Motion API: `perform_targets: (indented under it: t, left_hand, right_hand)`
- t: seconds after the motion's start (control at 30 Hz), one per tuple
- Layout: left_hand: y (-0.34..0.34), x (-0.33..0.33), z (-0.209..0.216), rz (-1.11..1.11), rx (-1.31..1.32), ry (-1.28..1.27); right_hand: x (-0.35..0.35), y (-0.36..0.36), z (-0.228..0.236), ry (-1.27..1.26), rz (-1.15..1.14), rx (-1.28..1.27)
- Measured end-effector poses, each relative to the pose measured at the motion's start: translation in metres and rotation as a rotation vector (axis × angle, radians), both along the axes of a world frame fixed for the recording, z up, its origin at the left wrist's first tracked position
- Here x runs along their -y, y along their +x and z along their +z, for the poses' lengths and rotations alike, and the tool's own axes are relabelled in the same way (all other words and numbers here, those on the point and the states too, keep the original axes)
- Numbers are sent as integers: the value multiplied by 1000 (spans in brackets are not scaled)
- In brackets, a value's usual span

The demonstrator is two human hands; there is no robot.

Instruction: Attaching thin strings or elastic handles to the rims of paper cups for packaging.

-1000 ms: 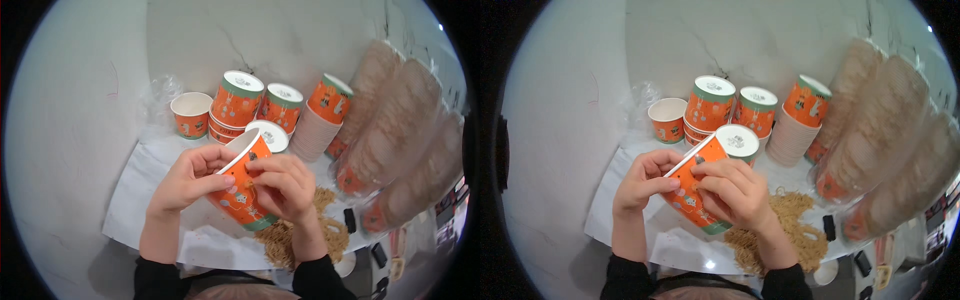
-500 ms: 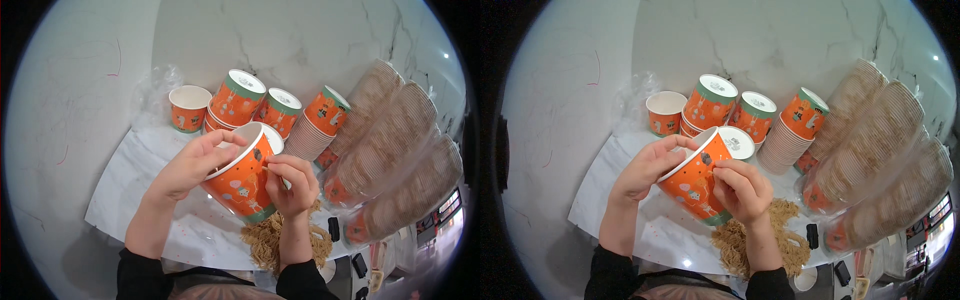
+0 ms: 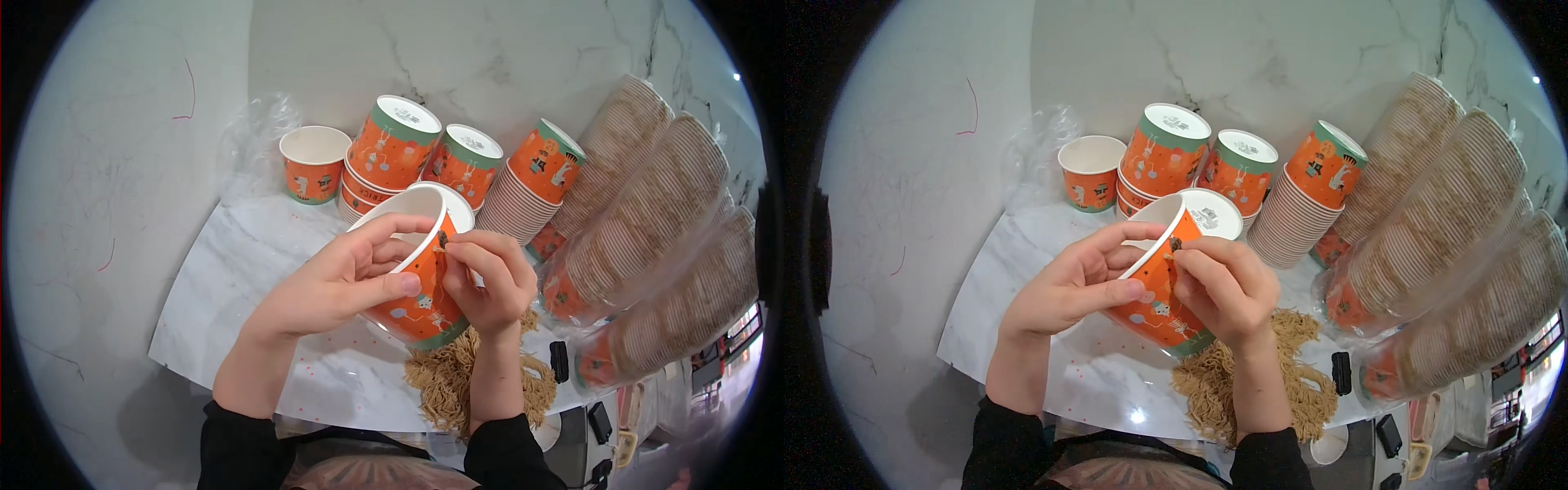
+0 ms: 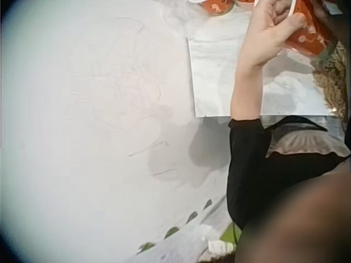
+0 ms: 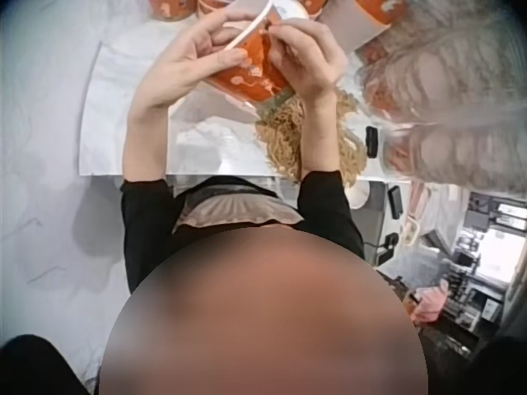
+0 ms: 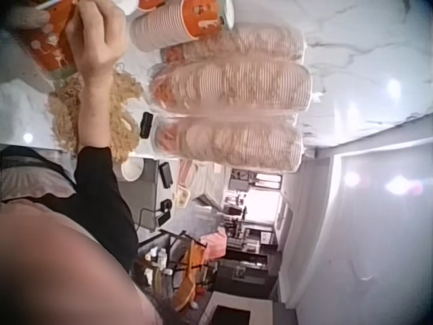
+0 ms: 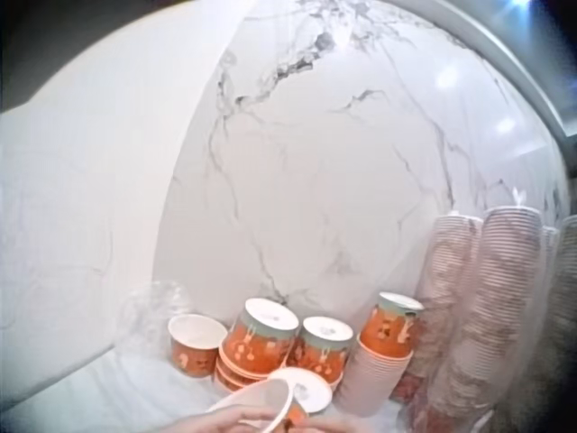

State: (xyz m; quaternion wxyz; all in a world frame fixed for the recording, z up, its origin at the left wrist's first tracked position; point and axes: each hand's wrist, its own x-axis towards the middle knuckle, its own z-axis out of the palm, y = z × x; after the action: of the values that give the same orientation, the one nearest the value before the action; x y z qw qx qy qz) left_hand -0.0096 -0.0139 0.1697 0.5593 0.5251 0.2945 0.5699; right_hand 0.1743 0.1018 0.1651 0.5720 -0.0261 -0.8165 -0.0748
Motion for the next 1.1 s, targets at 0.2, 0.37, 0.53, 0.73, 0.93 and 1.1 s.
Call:
perform_targets:
  t: [0.2, 0.37, 0.53, 0.73, 0.93, 1.1]
  left_hand:
    - [1, -3, -2, -18, 50, 16]
    - [0, -2, -1, -28, 41, -8]
    - [1, -4, -3, -4, 64, -16]
    - [-16, -15, -9, -76, 132, -165]
    - [-22, -28, -20, -171, 102, -69]
    - [-28, -28, -19, -119, -26, -54]
  right_hand:
    - [0, -1, -1, -13, -9, -7]
    - [0, -1, -1, -8, -31, -5]
    - [-1, -1, 0, -3, -33, 23]
    - [1, 0, 3, -28, -33, 53]
    - [5, 0, 4, -62, -10, 135]
    - [7, -1, 2, -200, 137, 225]
